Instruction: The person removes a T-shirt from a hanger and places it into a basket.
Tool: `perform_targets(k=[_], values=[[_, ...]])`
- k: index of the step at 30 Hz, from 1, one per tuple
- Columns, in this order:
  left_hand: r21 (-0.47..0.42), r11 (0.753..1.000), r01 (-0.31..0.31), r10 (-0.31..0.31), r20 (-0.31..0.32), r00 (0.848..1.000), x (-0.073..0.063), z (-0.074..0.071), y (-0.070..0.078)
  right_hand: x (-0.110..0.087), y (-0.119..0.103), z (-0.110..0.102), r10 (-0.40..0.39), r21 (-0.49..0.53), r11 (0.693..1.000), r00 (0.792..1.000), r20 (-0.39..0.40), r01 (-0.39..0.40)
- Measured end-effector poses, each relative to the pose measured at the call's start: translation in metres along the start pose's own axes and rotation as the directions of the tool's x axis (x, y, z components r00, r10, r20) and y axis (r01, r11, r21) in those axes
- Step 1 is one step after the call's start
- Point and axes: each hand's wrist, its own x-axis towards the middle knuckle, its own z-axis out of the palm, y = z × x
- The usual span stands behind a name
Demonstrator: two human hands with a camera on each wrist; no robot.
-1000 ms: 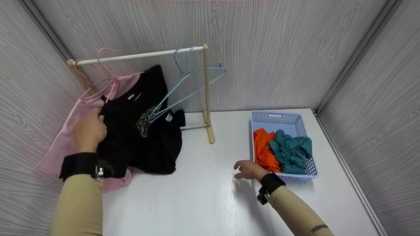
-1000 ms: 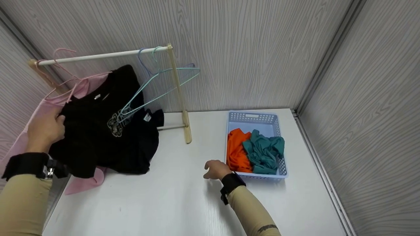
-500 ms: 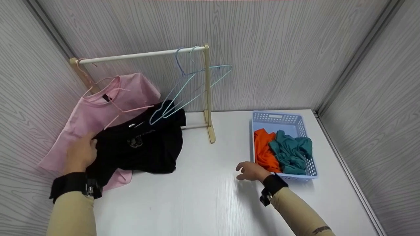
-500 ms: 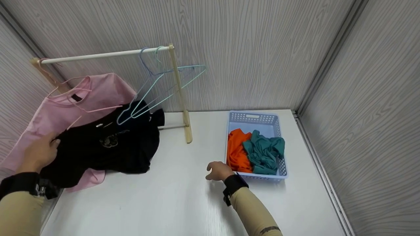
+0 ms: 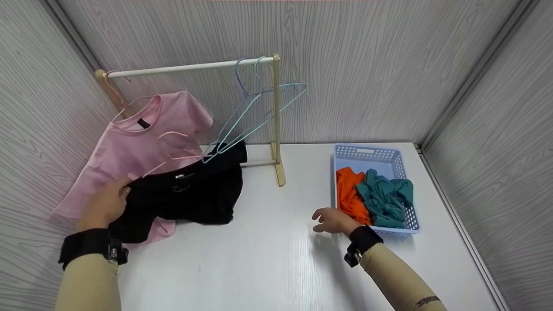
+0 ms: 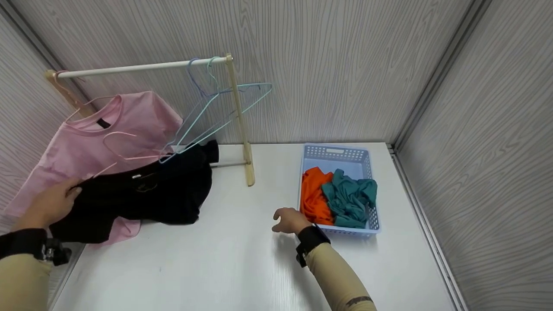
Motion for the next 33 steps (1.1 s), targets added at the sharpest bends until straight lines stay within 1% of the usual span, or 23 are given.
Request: perform_targets(k=[2, 4, 7, 9, 11, 13, 17, 20, 23, 25, 27, 30, 33], values=[[0.009, 0.999, 0.036, -0.037, 0.065, 0.997, -0.002, 0.0, -0.002, -0.001, 0.001, 0.0, 0.007, -0.007, 1.0, 1.0, 0.008, -0.007], [0.011, 0.999, 0.044, -0.045, 0.108, 0.993, -0.002, 0.001, -0.002, -0.001, 0.002, 0.001, 0.005, -0.014, 1.0, 1.0, 0.015, -0.005], [0.006, 1.0, 0.015, -0.016, 0.125, 0.992, 0.0, 0.003, 0.001, -0.002, 0.002, 0.0, 0.005, -0.008, 1.0, 1.0, 0.014, -0.005], [0.004, 1.0, -0.015, 0.014, 0.123, 0.992, 0.003, 0.005, 0.005, -0.002, 0.001, -0.001, -0.008, -0.003, 1.0, 1.0, 0.005, 0.008], [0.005, 0.999, -0.039, 0.038, 0.12, 0.992, 0.006, 0.006, 0.011, -0.001, 0.002, -0.002, -0.028, -0.003, 1.0, 1.0, -0.011, 0.028], [0.006, 0.998, -0.064, 0.063, 0.116, 0.991, 0.009, 0.007, 0.019, -0.001, 0.002, -0.005, -0.065, -0.009, 0.998, 0.997, -0.04, 0.065], [-0.004, 0.995, -0.098, 0.098, 0.116, 0.988, 0.016, 0.011, 0.042, 0.0, 0.0, -0.013, -0.12, -0.017, 0.993, 0.984, -0.133, 0.119], [-0.016, 0.988, -0.152, 0.153, 0.115, 0.982, 0.027, 0.015, 0.065, -0.003, -0.004, -0.023, -0.123, 0.006, 0.992, 0.967, -0.225, 0.127], [-0.031, 0.975, -0.222, 0.224, 0.108, 0.969, 0.039, 0.022, 0.089, -0.007, -0.009, -0.035, -0.139, 0.026, 0.988, 0.94, -0.312, 0.155], [-0.058, 0.964, -0.258, 0.263, 0.102, 0.96, 0.047, 0.027, 0.104, -0.009, -0.014, -0.043, -0.161, 0.024, 0.983, 0.921, -0.355, 0.181], [-0.069, 0.953, -0.294, 0.299, 0.085, 0.95, 0.055, 0.034, 0.117, -0.013, -0.018, -0.051, -0.19, 0.008, 0.978, 0.904, -0.382, 0.209], [-0.084, 0.937, -0.339, 0.344, 0.062, 0.937, 0.066, 0.042, 0.139, -0.021, -0.021, -0.062, -0.215, -0.02, 0.974, 0.885, -0.413, 0.227], [-0.096, 0.923, -0.372, 0.379, 0.056, 0.924, 0.074, 0.049, 0.161, -0.034, -0.021, -0.073, -0.219, -0.032, 0.973, 0.86, -0.461, 0.23]])
